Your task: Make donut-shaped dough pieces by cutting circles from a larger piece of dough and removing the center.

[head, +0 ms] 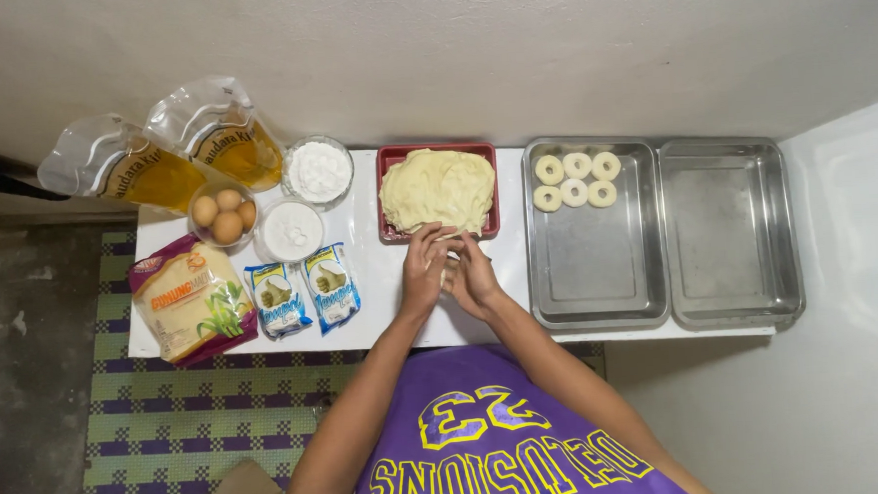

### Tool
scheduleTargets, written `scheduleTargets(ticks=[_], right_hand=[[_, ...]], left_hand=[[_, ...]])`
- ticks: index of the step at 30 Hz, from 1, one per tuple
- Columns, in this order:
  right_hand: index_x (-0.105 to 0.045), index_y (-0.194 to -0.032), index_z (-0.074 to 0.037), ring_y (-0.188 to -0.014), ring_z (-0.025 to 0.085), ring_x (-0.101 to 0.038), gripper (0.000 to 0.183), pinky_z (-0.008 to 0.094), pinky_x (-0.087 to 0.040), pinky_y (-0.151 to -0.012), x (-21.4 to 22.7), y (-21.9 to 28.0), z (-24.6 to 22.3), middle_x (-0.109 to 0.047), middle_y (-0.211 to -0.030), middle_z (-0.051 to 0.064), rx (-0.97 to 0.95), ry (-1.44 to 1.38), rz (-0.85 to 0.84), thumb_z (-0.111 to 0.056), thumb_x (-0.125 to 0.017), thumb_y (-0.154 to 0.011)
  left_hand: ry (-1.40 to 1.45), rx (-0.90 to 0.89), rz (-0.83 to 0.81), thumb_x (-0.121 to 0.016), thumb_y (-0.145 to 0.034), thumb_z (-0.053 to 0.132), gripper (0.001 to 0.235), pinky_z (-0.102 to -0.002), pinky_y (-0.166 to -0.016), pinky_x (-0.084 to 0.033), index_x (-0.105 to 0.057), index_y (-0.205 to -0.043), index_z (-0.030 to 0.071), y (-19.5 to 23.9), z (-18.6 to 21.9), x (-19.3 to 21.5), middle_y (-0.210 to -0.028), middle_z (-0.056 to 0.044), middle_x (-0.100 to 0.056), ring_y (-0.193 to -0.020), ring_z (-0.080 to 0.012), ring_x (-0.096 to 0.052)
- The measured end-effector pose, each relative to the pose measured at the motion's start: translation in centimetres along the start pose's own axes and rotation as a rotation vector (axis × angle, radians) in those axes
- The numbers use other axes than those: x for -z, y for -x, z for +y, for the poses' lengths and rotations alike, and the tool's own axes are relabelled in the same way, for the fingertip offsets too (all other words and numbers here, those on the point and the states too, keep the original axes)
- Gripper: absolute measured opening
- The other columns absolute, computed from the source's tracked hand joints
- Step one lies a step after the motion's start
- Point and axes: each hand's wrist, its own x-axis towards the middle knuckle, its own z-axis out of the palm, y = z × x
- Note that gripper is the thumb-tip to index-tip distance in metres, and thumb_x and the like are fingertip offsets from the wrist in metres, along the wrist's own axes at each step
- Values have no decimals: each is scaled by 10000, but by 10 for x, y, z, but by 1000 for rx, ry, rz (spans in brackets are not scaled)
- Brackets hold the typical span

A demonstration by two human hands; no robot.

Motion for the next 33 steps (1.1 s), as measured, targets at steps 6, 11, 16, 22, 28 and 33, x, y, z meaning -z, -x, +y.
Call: scheduleTargets(ticks=[6,11,16,22,28,33], right_hand=[[-371,-1510,15,-1268,376,-590,737,471,-507,-1055,-34,18,2,-518,-1450,293,-93,-82,-121,-542,-204,-1057],[-368,-1534,25,-1366,295,-552,548,445,-477,-1159,-15,12,18,-487,-1529,231,-157,25,-82,-318,-339,-1107],[-459,-1442,-28,-1266,245,-600,518,398,-516,-1057,-28,19,-5,-562,-1418,181,-166,-129,-89,-380,-320,-1088],[-604,-1242,-10,-877,185,-665,309,299,-547,-763,-1,5,-6,-685,-1081,114,-28,-191,6,-215,-455,-1066],[-559,-855,-97,-486,60,-365,430,216,-298,-418,5,2,6,-490,-650,-27,-51,-232,-22,-447,-542,-1105],[-596,-880,-84,-611,99,-526,319,251,-440,-528,-22,18,-10,-580,-736,12,-72,-62,14,-360,-592,-1039]], left_hand=[[-961,-440,-36,-293,-1093,263,517,-591,-1279,-174,-421,-1542,43,16,25,-14,-1642,-214,-359,-1567,-376,-281],[-1360,-435,48,-291,-1057,343,566,-598,-1242,-135,-451,-1506,38,3,25,20,-1612,-228,-373,-1532,-388,-293],[-1216,-333,175,-410,-1097,287,381,-515,-1193,-322,-576,-1330,36,2,29,23,-1435,-160,-552,-1440,-363,-462],[-514,-126,243,-348,-1149,268,373,-374,-880,-531,-620,-1160,13,12,-4,38,-996,-118,-691,-973,-247,-675],[-341,188,32,-313,-1140,323,435,-314,-746,-560,-619,-1115,17,29,-8,42,-926,-98,-685,-793,-165,-692],[-416,282,22,-296,-1121,351,437,-308,-715,-583,-594,-1193,40,37,10,29,-931,-98,-709,-799,-154,-702]])
